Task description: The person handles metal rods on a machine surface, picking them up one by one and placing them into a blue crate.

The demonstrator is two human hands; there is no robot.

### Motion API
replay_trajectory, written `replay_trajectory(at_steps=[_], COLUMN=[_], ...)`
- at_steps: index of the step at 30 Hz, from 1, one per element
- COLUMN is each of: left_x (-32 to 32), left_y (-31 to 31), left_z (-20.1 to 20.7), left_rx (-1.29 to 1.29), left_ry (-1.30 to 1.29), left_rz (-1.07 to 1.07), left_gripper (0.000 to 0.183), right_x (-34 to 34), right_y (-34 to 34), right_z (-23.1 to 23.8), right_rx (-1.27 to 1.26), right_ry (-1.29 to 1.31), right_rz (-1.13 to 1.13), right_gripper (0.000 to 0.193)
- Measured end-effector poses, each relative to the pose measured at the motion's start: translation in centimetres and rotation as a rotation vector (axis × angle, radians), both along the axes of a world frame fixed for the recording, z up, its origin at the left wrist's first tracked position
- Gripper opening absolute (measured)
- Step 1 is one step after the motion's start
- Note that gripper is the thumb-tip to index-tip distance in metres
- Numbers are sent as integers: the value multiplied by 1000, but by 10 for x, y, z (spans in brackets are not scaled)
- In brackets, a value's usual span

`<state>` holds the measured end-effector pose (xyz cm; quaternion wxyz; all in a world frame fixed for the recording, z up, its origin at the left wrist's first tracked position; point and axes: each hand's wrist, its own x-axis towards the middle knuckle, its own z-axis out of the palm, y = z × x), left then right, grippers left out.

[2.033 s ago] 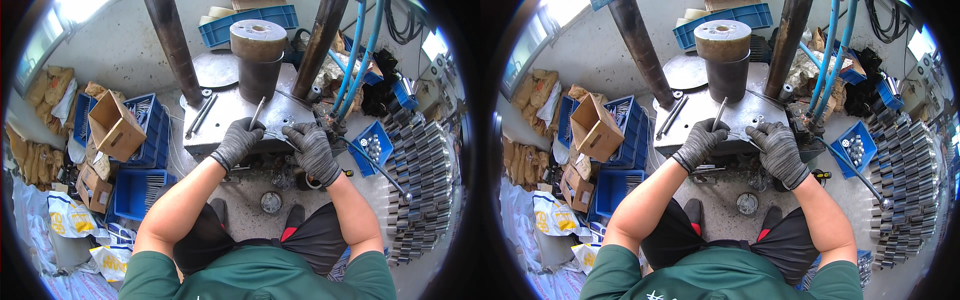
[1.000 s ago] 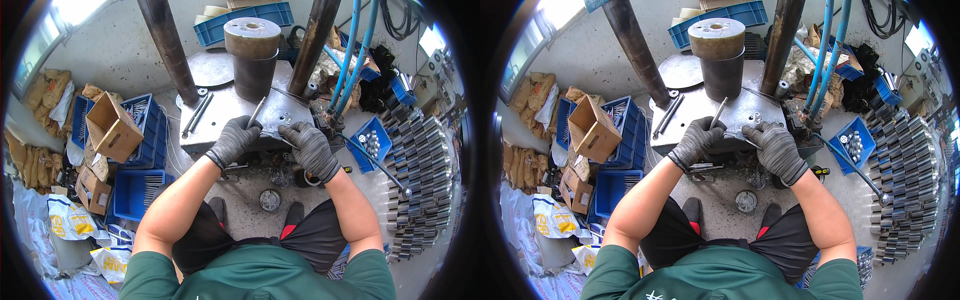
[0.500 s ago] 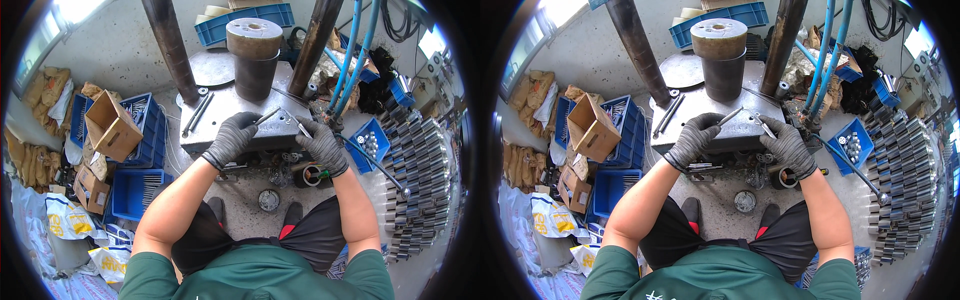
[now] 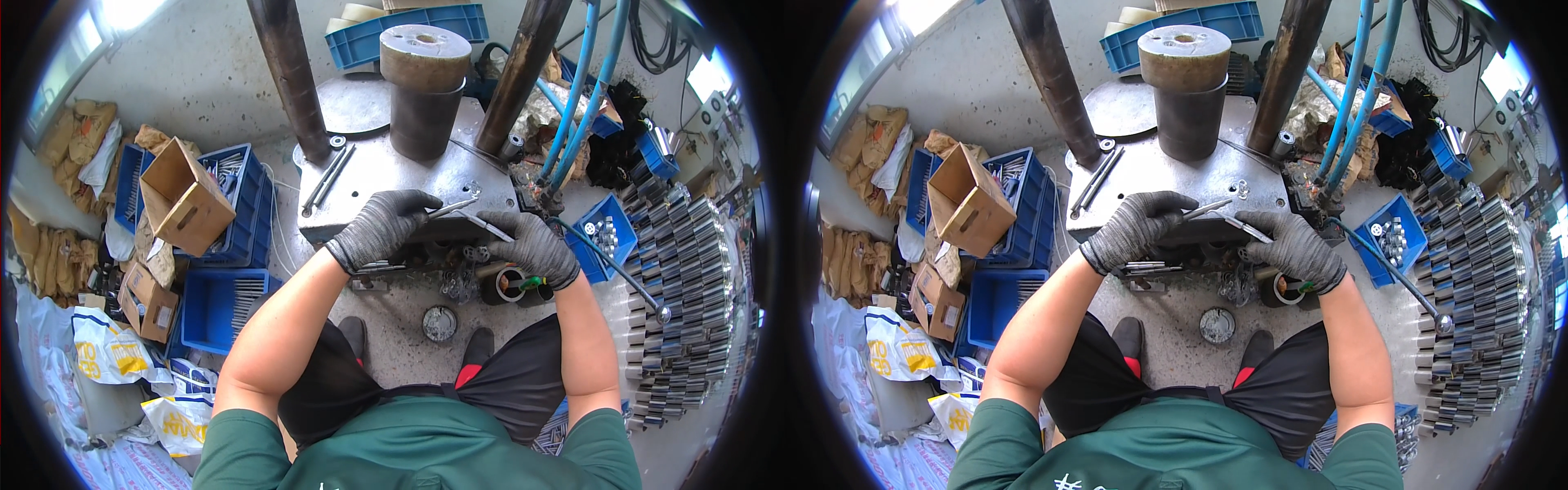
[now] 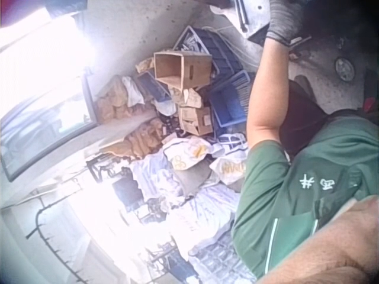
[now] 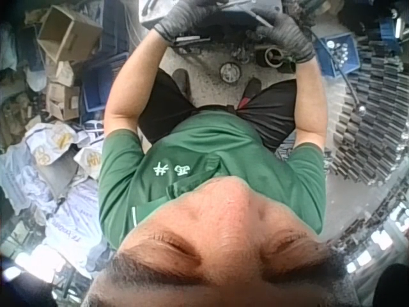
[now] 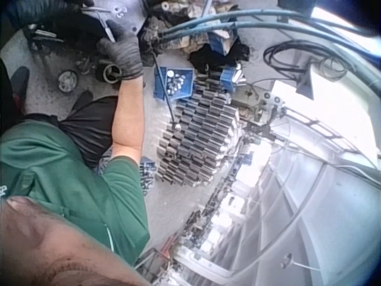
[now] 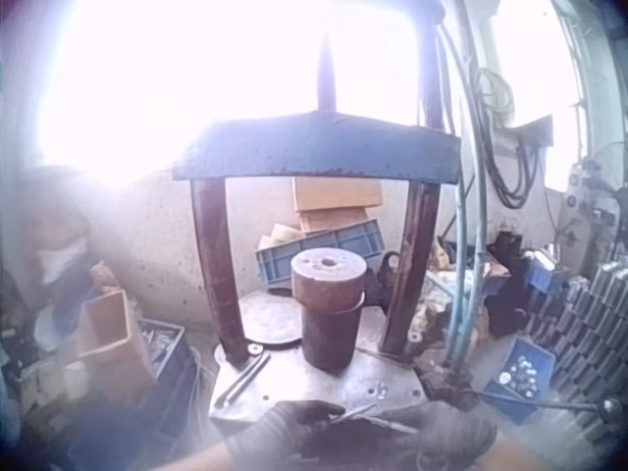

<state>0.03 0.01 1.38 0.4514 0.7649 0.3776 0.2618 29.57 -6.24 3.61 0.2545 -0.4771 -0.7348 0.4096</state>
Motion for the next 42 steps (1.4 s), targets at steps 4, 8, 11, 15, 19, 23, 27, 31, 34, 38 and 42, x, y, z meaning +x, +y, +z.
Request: replay_trajectory(at_steps=[4, 8, 11, 15, 19, 23, 27, 31, 34, 38, 42], left_x=[3, 4, 1, -1, 0, 1, 0, -6, -10, -15, -29], left_y=[-4, -2, -3, -2, -1, 1, 6, 5, 11, 16, 20], left_z=[-4, -7, -4, -5, -8, -9, -12, -15, -14, -7, -2], left_rx=[-351, -562, -626, -718, -762, -886, -1173, -1168, -1140, -873, -611], left_ry=[-193, -297, -330, -408, -455, -560, -817, -911, -914, -716, -519], left_rz=[-70, -72, -76, -83, -73, -113, -287, -113, -164, -30, 157], left_gripper=[35, 38, 37, 38, 37, 36, 36, 38, 38, 41, 38], right_x=[-15, -19, -18, -22, -23, -22, -26, -37, -42, -38, -23], right_y=[-3, -3, -3, -3, -4, -2, 0, -2, -7, 2, 26], right_z=[0, -5, -7, -4, 3, -7, -18, -22, -15, -29, -38], right_rx=[-63, -16, -94, -72, -83, -18, 432, -166, -636, 185, 470], right_ry=[10, -15, -3, 27, -86, 54, -263, 176, 486, -147, -510], right_rz=[54, 82, 38, 67, 46, 73, 8, -17, -15, -156, -195], right_gripper=[57, 56, 56, 57, 57, 56, 57, 59, 59, 57, 49])
